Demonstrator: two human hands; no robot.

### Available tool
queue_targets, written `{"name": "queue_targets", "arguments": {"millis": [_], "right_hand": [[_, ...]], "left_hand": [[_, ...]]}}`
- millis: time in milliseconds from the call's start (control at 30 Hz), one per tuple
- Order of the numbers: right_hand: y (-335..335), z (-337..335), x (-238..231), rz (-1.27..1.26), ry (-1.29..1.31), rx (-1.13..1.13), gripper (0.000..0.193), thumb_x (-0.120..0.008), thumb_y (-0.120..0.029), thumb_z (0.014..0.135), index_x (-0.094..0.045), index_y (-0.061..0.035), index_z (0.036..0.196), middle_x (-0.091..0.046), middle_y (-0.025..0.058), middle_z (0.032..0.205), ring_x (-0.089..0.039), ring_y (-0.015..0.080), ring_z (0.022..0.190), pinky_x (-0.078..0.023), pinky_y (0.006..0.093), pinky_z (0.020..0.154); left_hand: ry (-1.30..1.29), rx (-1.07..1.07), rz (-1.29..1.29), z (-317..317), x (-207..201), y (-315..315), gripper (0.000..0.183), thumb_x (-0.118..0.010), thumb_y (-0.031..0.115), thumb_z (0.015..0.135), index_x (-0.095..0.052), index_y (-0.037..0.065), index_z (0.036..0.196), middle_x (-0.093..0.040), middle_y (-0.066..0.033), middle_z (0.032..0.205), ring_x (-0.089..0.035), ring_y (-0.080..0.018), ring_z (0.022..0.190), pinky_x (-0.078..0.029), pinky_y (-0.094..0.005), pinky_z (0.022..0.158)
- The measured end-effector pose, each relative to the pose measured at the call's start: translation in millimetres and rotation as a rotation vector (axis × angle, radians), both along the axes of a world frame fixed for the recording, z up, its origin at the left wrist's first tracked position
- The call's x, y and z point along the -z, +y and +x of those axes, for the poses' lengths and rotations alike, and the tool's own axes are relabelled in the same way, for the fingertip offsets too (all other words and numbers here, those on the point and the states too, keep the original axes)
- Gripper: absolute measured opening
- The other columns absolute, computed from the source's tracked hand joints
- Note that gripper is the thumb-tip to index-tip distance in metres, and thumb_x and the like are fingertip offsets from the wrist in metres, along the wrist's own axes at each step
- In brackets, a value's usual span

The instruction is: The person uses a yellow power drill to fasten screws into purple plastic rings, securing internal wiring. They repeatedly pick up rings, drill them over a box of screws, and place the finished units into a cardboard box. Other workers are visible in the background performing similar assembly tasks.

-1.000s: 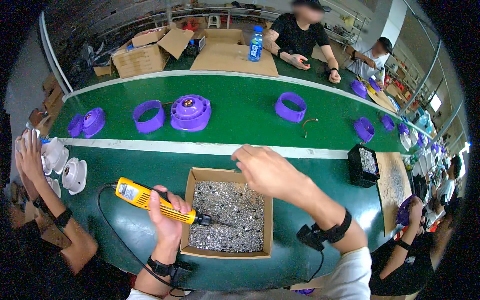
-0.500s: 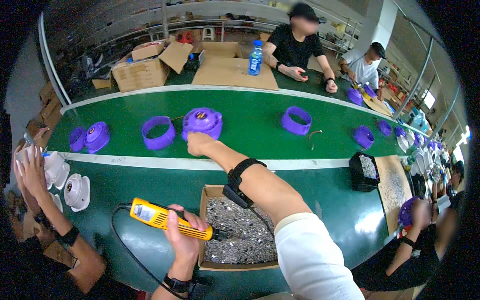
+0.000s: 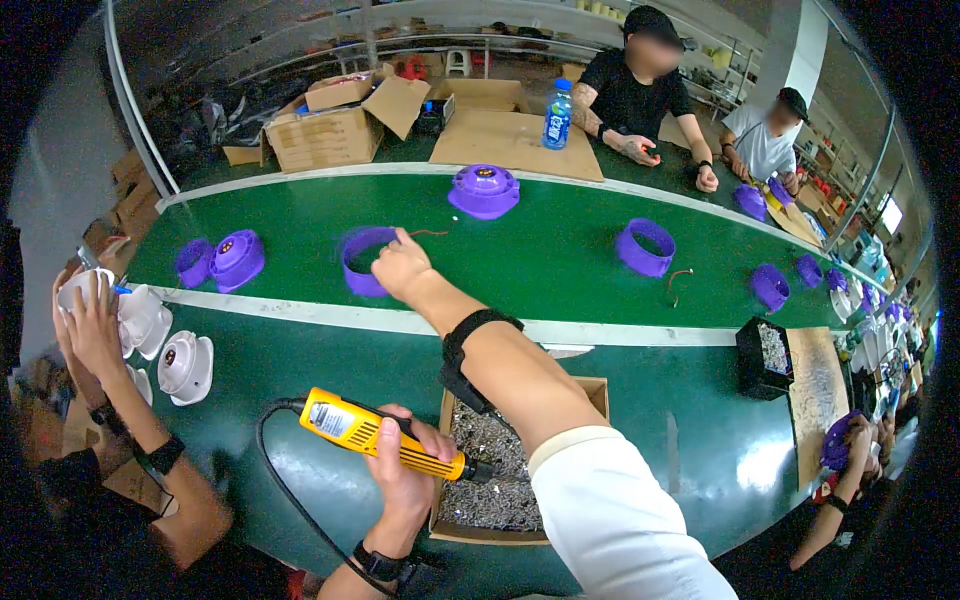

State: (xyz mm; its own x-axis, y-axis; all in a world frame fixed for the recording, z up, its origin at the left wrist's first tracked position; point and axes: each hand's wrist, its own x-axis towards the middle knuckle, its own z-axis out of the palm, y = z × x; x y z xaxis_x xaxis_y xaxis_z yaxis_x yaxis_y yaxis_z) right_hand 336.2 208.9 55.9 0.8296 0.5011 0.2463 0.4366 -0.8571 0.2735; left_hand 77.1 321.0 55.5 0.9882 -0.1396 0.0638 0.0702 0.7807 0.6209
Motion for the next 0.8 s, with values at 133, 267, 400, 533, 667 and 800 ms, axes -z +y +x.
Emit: {"name": "queue_targets", "arguments": {"millis": [133,267,400,533,667,800], "right_hand": [[-13.8,-21.0,-27.2,-0.005,-0.054,-0.019,0.015,-0.053,-0.015,0.078,-0.067,-0.0105,0.075,-0.065,0.0099,0.085,-0.064,0.0226,0.082,-0.041,0.0422,0.086],[-41.3,-71.4,-66.6,0.113,-0.122,-0.044,0.008,-0.056,-0.01,0.075,-0.064,-0.008,0.076,-0.062,0.0101,0.081,-0.063,0.0254,0.08,-0.045,0.0412,0.076],[-76.9,-171.0,-118.8,0.157,-0.114,-0.168,0.007,-0.056,-0.009,0.075,-0.061,-0.0064,0.08,-0.056,0.0102,0.079,-0.061,0.0263,0.079,-0.045,0.0396,0.074],[-98.9,-266.3,-132.0,0.129,0.021,-0.091,0.009,-0.055,-0.011,0.074,-0.058,-0.005,0.08,-0.053,0.0097,0.077,-0.059,0.0264,0.075,-0.045,0.0388,0.073],[-86.8,-325.5,-107.3,0.118,0.088,-0.117,0.013,-0.058,-0.013,0.069,-0.058,-0.0036,0.077,-0.054,0.0089,0.076,-0.06,0.0226,0.068,-0.049,0.0344,0.062],[-71.1,-356.2,-76.1,0.164,0.202,-0.107,0.013,-0.06,-0.013,0.067,-0.059,-0.0017,0.073,-0.056,0.0095,0.074,-0.059,0.0195,0.067,-0.048,0.0306,0.059]], "left_hand": [[-0.029,0.012,-0.01,-0.8,-1.7,1.3,0.022,-0.051,0.022,0.092,-0.041,0.005,0.101,-0.048,-0.01,0.058,-0.05,-0.0205,0.05,-0.048,-0.038,0.052],[-0.022,-0.032,0.097,-1.6,-2.2,0.0,0.027,-0.049,0.035,0.092,-0.043,0.01,0.099,-0.045,-0.006,0.056,-0.048,-0.0194,0.048,-0.044,-0.0363,0.052],[-0.032,-0.06,0.075,-4.1,-4.6,-2.0,0.028,-0.049,0.038,0.092,-0.043,0.012,0.099,-0.045,-0.0046,0.056,-0.048,-0.018,0.049,-0.044,-0.0358,0.052],[-0.16,-0.068,-0.041,-12.1,-16.9,7.9,0.027,-0.05,0.032,0.093,-0.04,0.009,0.102,-0.047,-0.0078,0.059,-0.049,-0.0197,0.051,-0.045,-0.0367,0.051],[-0.407,-0.1,0.08,-26.4,-52.6,29.6,0.037,-0.049,0.043,0.091,-0.037,0.009,0.103,-0.048,-0.007,0.061,-0.047,-0.0183,0.049,-0.042,-0.0327,0.047],[-0.641,-0.235,0.257,-39.6,-81.1,34.0,0.04,-0.046,0.046,0.092,-0.036,0.009,0.103,-0.048,-0.0064,0.061,-0.046,-0.016,0.046,-0.04,-0.0277,0.042]]}}
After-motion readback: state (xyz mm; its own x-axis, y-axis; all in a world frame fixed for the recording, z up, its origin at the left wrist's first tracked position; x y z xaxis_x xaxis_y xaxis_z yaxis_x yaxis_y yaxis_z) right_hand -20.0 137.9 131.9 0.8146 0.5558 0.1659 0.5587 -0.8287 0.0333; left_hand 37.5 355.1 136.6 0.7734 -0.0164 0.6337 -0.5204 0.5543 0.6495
